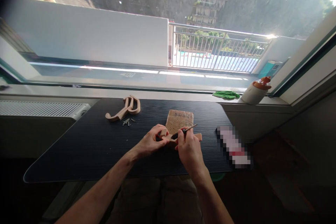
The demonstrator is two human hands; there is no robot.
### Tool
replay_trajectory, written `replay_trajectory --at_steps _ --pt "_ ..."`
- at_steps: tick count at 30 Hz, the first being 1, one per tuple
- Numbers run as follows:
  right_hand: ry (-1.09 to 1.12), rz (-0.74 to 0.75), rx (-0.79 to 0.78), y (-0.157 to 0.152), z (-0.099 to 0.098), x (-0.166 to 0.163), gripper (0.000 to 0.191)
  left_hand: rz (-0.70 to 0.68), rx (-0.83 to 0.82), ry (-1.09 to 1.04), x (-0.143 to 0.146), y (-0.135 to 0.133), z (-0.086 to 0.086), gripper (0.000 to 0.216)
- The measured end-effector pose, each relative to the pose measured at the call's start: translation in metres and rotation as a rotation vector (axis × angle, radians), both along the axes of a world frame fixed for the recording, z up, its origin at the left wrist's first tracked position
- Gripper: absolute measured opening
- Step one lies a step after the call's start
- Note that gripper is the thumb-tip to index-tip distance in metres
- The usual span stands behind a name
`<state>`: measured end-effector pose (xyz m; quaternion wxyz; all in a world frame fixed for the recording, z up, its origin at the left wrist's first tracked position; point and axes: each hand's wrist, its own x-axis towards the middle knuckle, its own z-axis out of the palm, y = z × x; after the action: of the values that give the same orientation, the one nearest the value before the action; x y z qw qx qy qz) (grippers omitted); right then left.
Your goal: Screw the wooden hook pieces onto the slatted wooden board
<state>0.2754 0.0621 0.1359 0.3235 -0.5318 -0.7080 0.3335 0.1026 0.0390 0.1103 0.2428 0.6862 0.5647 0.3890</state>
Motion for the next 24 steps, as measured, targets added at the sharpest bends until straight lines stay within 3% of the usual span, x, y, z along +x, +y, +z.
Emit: replay_trajectory --at_steps 5,11,16,21,24 --pt "0.148 -0.116 -0.075 0.003 -0.006 0.003 0.036 0.049 0.003 0.110 0.002 0.001 0.000 0.013" --pt "0.162 -0.096 -0.218 0.014 -0.013 -0.008 0.031 0.032 0.009 0.122 0.002 0.002 0.000 0.010" --pt "0.176 -0.150 -0.110 0.011 -0.011 -0.002 0.033 0.038 0.010 0.091 0.003 0.000 0.000 0.011" --pt "0.157 -0.038 -0.196 0.008 -0.012 -0.006 0.033 0.035 0.005 0.131 0.000 0.000 0.000 0.012" --pt "0.167 -0.112 -0.114 0.011 -0.006 -0.004 0.035 0.028 -0.021 0.136 0.000 0.000 0.001 0.014"
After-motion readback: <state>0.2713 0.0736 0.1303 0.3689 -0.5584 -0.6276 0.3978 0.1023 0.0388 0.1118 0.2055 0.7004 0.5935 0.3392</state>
